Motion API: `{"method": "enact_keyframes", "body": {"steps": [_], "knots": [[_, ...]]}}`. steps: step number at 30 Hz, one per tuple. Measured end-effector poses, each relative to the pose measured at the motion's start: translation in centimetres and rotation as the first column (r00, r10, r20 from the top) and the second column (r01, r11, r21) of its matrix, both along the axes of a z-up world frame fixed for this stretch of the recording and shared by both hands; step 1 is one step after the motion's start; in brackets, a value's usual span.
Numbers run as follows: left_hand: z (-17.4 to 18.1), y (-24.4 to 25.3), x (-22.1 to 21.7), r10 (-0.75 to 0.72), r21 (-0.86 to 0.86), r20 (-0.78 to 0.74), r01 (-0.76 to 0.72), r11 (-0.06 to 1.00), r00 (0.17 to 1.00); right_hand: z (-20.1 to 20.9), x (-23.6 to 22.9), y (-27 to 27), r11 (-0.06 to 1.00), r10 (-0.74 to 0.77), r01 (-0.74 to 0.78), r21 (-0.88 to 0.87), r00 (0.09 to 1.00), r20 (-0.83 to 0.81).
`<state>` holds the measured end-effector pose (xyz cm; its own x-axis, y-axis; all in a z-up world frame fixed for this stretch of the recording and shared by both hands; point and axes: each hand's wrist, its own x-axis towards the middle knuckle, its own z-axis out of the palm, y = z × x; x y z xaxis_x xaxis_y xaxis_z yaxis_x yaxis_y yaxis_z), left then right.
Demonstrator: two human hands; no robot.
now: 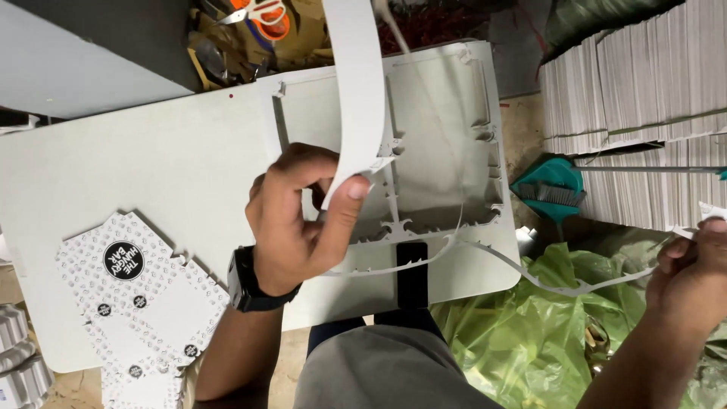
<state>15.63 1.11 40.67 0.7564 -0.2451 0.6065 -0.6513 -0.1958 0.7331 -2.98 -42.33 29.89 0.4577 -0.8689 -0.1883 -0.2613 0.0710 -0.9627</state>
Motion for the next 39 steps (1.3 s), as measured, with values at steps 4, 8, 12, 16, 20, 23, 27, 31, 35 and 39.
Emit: {"method": "enact_keyframes", "body": {"steps": [4,8,12,16,20,23,27,31,35,39], "knots": [[-2.7,1.1,1.3,0.058,-0.066,-0.078,-0.063,0.996,0.995,-0.1,0.6,-0.9,0.999,-0.047,0.047,0.024,0.999,-0.002],[-9.0,4.3,4.1,0.203,-0.232,-0.36,-0.297,0.926,0.911,-0.9,2.2,-0.7,0.999,0.049,-0.049,-0.01,0.999,0.007],[-22.0,9.4,6.3,0.119,-0.303,-0.673,-0.419,0.856,0.73,-1.2,5.6,1.9,0.997,0.08,-0.08,-0.014,0.997,0.022],[-29.1,11.4,6.6,0.254,-0.047,-0.82,-0.503,0.863,0.512,-3.7,8.6,3.7,0.964,0.218,-0.221,-0.147,0.975,-0.035],[-32.6,12.7,6.4,0.288,0.01,-0.841,-0.52,0.854,0.458,-6.7,10.2,4.3,0.963,0.266,-0.267,-0.038,0.964,-0.008],[-33.2,13.1,6.0,0.314,0.043,-0.845,-0.532,0.846,0.432,-6.8,11.4,5.1,0.954,0.298,-0.298,-0.004,0.954,-0.043],[-33.1,13.1,5.4,0.353,0.098,-0.852,-0.546,0.832,0.386,-6.5,12.7,4.8,0.928,0.369,-0.372,-0.025,0.926,-0.086],[-30.8,13.0,5.9,0.318,0.11,-0.9,-0.549,0.829,0.299,-1.2,14.6,7.0,0.854,0.425,-0.499,-0.145,0.831,-0.36],[-28.4,12.9,7.0,0.246,0.039,-0.921,-0.557,0.83,0.301,0.7,15.4,6.4,0.848,0.453,-0.513,-0.134,0.832,-0.319],[-25.6,12.5,7.6,0.177,-0.013,-0.937,-0.539,0.842,0.3,3.1,16.1,6.8,0.832,0.443,-0.527,-0.174,0.82,-0.363]]}}
